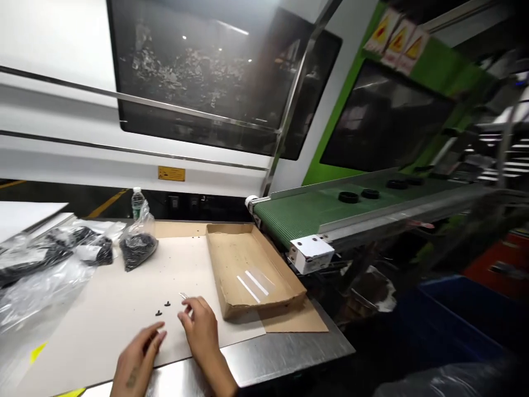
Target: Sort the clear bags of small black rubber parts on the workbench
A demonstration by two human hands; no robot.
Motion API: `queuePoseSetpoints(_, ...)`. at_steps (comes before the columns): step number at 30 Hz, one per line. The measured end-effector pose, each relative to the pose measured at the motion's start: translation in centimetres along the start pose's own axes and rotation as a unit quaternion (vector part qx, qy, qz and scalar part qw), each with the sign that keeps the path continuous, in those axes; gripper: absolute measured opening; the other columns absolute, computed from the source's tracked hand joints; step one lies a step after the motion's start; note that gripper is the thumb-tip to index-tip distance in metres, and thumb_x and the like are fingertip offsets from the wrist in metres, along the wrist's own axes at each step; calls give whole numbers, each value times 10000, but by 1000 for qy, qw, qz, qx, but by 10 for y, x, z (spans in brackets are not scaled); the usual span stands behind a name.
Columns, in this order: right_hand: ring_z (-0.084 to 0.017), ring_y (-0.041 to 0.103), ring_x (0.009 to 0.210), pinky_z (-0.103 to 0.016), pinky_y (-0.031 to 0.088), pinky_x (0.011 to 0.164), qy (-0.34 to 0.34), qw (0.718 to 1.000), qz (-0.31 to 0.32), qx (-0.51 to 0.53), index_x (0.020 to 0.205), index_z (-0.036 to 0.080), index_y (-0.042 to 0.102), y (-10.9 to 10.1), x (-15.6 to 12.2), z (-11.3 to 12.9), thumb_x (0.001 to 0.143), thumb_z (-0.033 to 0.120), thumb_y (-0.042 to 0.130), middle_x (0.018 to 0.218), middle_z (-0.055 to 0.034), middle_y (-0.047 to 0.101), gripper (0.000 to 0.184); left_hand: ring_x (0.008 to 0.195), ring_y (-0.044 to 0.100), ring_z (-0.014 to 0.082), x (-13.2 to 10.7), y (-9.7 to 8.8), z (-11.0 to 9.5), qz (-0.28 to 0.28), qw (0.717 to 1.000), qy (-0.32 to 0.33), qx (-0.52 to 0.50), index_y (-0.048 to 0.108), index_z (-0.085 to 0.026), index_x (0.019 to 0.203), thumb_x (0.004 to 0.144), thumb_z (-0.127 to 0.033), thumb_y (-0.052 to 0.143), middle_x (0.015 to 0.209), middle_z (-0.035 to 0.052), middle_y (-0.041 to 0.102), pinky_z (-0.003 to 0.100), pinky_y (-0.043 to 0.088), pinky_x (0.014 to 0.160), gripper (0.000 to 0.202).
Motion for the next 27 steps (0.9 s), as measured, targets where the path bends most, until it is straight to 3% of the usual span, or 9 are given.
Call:
queuePoseSetpoints(2, -246, 566, 1069, -435, 431, 978, -18, 998, 43, -51, 1047, 188, 670, 37, 36, 2, 815, 86, 667, 1063, -50, 640, 253, 1020, 537, 266, 29, -20, 0, -47, 996, 57, 57, 594, -191, 1134, 853, -529, 522, 1071, 87, 608, 460, 377, 980, 445)
queuePoseSetpoints(5, -246, 566, 1079, -497, 427, 995, -7, 992, 89, -88, 881, 140, 662, 78, 64, 1, 844, 66, 653, 1039, -49, 642, 83, 927, 530, 224, 66, -23, 0, -43, 983, 130, 121, 604, -172, 876, 878, -393, 530, 907, 45, 574, 438, 414, 904, 233)
queuePoseSetpoints(8, -216, 588, 1026, -466, 436, 984, 22, 995, 79, -57, 800, 153, 634, 88, 66, -8, 890, 45, 576, 979, -30, 645, 152, 807, 534, 184, 82, -11, 2, -11, 976, 160, 150, 535, -183, 712, 919, -362, 485, 798, 14, 554, 385, 445, 798, 279)
queuePoseSetpoints(13, -215, 580, 980, -455, 413, 983, 73, 987, 8, 142, 781, 170, 599, 81, 52, -26, 842, 66, 603, 910, -17, 626, 121, 849, 587, 204, 77, -7, 2, 3, 981, 149, 125, 588, -183, 847, 926, -448, 459, 856, 31, 610, 402, 467, 824, 305)
queuePoseSetpoints(15, -199, 617, 862, -421, 483, 888, 116, 954, -14, 275, 826, 175, 564, 88, 47, -34, 878, 152, 558, 854, -16, 623, 57, 896, 604, 223, 73, -10, -2, -18, 986, 126, 103, 589, -185, 947, 924, -482, 439, 928, 45, 630, 404, 472, 839, 333)
queuePoseSetpoints(17, -185, 656, 807, -398, 522, 849, 167, 895, -17, 412, 883, 185, 526, 101, 42, -39, 905, 191, 457, 841, -30, 643, 72, 942, 598, 227, 66, -10, -9, -26, 988, 124, 90, 578, -198, 1010, 928, -494, 416, 989, 50, 620, 390, 474, 853, 347)
queuePoseSetpoints(22, -159, 672, 967, -356, 453, 1028, 259, 744, 48, 615, 879, 154, 596, 130, 32, -37, 892, 192, 478, 928, -69, 704, 124, 917, 585, 189, 59, -8, -30, 14, 980, 172, 101, 584, -216, 988, 925, -400, 462, 945, 28, 594, 347, 493, 834, 230)
queuePoseSetpoints(24, -152, 676, 891, -348, 497, 959, 289, 713, 64, 636, 798, 159, 596, 133, 38, -36, 930, 195, 500, 832, -34, 694, 167, 846, 594, 179, 70, -25, -37, -6, 979, 171, 115, 582, -195, 969, 921, -370, 488, 896, 20, 605, 350, 502, 788, 205)
queuePoseSetpoints(27, -117, 619, 658, -277, 543, 711, 311, 708, 84, 628, 677, 160, 536, 130, 67, -28, 940, 181, 565, 644, 40, 587, 266, 842, 592, 181, 108, -73, -62, -104, 969, 163, 156, 567, -169, 1009, 949, -394, 446, 925, 34, 612, 379, 499, 803, 262)
Point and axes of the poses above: each hand's wrist, its own x-axis towards the middle knuckle, its own y-axis out of the palm, z = x × y, the point moved 8 cm from there along x, towards the middle knuckle
